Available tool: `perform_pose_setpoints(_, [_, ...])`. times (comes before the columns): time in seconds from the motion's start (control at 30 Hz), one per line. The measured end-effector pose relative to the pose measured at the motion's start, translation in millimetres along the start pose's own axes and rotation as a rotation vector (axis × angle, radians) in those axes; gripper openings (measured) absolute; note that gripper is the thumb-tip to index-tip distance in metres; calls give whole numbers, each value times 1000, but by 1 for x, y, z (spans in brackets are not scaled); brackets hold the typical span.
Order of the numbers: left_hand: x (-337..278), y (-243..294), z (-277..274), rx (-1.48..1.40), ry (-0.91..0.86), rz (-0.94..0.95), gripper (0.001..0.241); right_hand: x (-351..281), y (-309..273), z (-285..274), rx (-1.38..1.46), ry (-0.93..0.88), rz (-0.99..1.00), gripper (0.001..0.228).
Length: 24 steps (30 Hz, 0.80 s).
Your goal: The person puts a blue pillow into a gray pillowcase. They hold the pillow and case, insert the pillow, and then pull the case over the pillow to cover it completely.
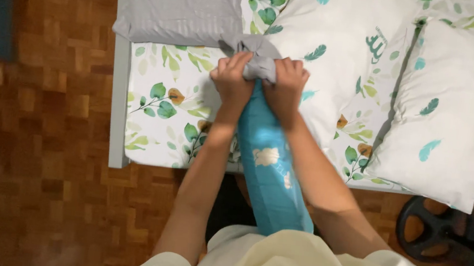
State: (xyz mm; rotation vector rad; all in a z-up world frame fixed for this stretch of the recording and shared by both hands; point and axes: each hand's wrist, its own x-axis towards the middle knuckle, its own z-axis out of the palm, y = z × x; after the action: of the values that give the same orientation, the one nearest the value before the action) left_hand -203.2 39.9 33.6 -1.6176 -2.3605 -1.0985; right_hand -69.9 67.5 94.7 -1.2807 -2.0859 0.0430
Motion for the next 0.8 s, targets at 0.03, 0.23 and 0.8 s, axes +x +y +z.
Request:
perform_pose_setpoints(0.03, [-1,5,-10,-9,10,27,33,4,9,-8,80,-66,-99,42])
perform_pose_setpoints(0.23, [-15,42,-66,-68,-146,16,37,-8,36,-63,113,-303,-153,47])
perform_pose_setpoints(0.8, [-18,34,-117,-269,-489,262,55,-77,6,-115,294,-470,-36,26])
